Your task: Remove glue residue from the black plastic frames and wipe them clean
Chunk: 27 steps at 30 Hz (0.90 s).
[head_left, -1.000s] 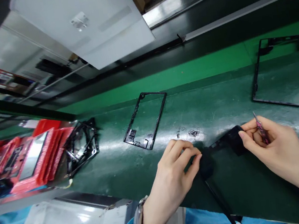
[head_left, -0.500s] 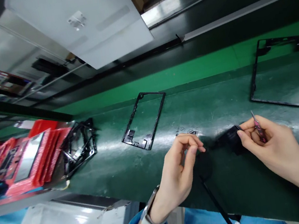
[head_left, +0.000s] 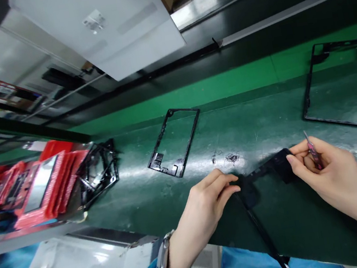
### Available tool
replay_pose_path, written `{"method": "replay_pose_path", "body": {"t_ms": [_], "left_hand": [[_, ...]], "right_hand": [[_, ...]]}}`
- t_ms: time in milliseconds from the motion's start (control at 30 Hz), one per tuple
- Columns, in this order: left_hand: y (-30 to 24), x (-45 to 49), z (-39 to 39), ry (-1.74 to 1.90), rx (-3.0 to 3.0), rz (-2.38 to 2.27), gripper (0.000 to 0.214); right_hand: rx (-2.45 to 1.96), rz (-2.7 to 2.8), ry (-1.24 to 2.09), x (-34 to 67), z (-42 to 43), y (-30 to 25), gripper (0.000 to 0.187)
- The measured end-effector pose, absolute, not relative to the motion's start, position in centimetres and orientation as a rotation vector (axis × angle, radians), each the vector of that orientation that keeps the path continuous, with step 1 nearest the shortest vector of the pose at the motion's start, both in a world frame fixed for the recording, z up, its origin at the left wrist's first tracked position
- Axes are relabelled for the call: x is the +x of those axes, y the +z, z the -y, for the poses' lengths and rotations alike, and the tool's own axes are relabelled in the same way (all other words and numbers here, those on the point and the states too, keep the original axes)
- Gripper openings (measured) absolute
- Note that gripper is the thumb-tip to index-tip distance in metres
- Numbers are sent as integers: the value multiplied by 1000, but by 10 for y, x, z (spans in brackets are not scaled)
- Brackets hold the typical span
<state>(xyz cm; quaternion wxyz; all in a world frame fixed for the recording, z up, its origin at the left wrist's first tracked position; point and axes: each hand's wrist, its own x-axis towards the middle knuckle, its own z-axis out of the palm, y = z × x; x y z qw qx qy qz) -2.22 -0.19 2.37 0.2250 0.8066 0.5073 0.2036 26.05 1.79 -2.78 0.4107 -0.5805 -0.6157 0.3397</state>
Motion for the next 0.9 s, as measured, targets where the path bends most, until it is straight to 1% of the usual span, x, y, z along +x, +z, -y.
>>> {"method": "replay_pose_path", "body": {"t_ms": [233,333,433,500,600,667,800,900], "left_hand": [[40,-44,1,436,2249,-1406,10],[47,-48,0,517,2195,-1307,9],[49,-36,3,612,2044,-1050,9],[47,-25,3,684,1939,-962,9],[39,-13,0,803,1946,-1167,9],[33,-12,-2,814,2030,-1313,8],[25,-20,-1,736,2320,-1409,10],[20,-22,2,611,2501,-1428,9]], "right_hand": [[-1472,1543,856,263,-19,-28,22],[-1472,1522,874,262,-19,-28,23],[-1465,1491,915,261,-21,-26,25],[-1463,1465,950,262,-22,-25,26],[-1460,1437,971,264,-23,-23,27],[-1459,1434,968,264,-23,-22,27],[-1466,1446,939,263,-23,-23,25],[-1495,1448,913,264,-23,-25,26]]}}
